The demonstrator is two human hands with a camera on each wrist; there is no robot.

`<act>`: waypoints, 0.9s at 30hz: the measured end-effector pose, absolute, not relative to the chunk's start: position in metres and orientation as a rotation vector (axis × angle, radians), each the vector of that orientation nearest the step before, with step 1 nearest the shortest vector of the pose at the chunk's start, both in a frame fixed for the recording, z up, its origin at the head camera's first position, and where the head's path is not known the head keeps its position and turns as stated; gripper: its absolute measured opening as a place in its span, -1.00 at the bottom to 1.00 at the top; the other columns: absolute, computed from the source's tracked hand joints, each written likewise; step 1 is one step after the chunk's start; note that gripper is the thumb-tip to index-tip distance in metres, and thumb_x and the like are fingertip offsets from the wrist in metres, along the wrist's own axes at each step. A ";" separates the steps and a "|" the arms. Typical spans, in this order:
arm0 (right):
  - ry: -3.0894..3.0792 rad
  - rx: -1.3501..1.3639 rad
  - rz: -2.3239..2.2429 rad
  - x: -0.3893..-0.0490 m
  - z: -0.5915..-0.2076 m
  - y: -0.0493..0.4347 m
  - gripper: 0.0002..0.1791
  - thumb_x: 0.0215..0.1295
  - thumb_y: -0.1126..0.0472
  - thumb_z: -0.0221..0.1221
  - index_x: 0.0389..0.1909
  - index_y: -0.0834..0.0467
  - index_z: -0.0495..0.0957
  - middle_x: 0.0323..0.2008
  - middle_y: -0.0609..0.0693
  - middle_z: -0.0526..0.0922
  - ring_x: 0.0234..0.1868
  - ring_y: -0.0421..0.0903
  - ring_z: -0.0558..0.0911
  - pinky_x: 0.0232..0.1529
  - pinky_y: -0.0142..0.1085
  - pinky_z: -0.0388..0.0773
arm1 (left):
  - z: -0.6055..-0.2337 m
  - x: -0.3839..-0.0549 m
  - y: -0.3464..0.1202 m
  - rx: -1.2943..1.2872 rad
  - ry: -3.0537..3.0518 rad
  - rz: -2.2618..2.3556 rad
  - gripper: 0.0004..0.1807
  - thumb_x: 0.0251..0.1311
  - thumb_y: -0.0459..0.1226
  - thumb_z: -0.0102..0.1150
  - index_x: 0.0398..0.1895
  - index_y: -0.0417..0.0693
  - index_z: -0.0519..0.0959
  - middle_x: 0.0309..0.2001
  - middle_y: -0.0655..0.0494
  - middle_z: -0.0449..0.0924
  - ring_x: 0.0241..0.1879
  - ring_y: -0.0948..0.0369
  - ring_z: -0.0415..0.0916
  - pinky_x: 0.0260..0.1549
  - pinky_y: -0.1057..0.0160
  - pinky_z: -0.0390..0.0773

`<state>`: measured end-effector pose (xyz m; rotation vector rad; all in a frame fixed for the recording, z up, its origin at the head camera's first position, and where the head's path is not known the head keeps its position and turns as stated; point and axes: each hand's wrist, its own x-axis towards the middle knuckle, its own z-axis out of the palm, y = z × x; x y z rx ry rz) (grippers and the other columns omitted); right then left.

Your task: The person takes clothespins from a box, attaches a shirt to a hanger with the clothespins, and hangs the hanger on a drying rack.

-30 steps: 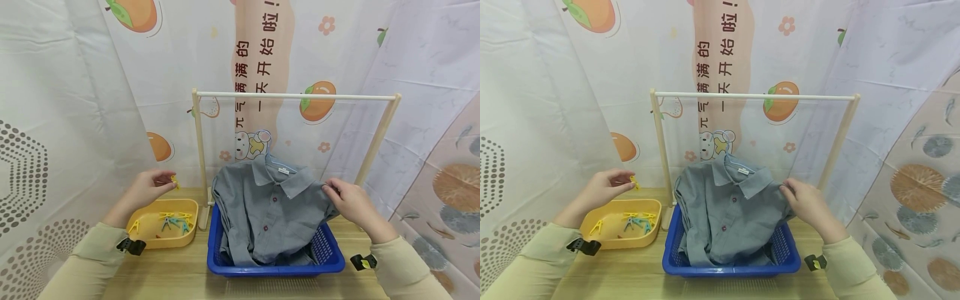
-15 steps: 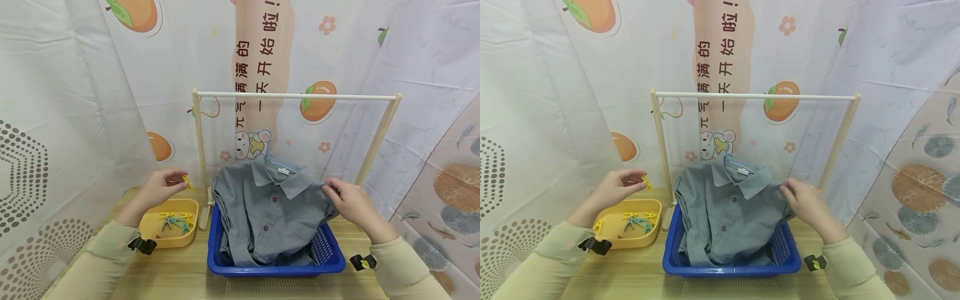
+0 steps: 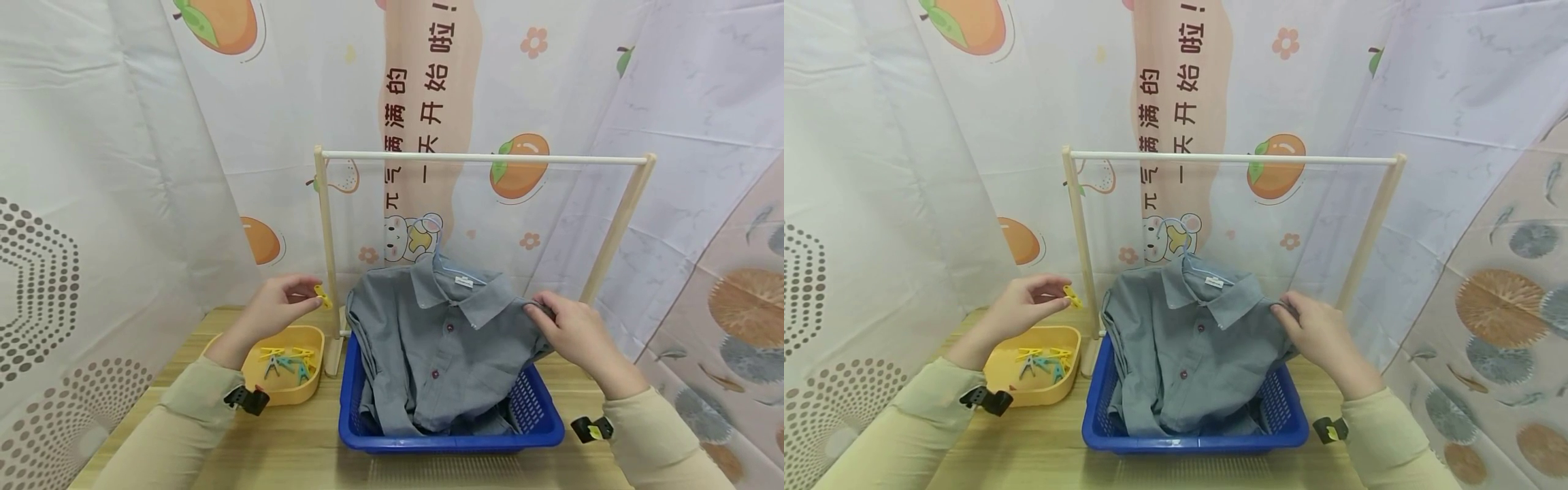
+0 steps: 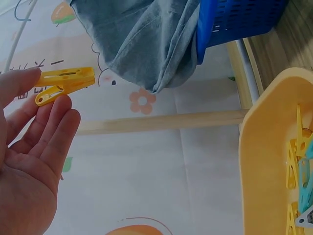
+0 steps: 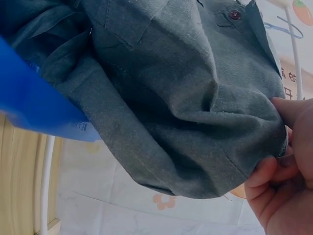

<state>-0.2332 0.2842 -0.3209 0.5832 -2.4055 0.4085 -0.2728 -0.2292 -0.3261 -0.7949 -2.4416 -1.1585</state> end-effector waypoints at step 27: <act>-2.280 0.583 0.412 -0.241 -0.314 0.277 -0.73 0.48 0.16 0.21 -0.45 -0.02 0.42 -0.68 -0.21 0.23 -0.69 -0.25 0.23 -0.60 -0.29 0.18 | -0.309 -0.264 -0.246 -0.764 -2.380 -1.199 -0.64 0.32 -0.36 0.34 0.15 -0.25 0.61 -0.06 -0.09 0.69 -0.11 0.09 0.67 -0.19 0.39 0.64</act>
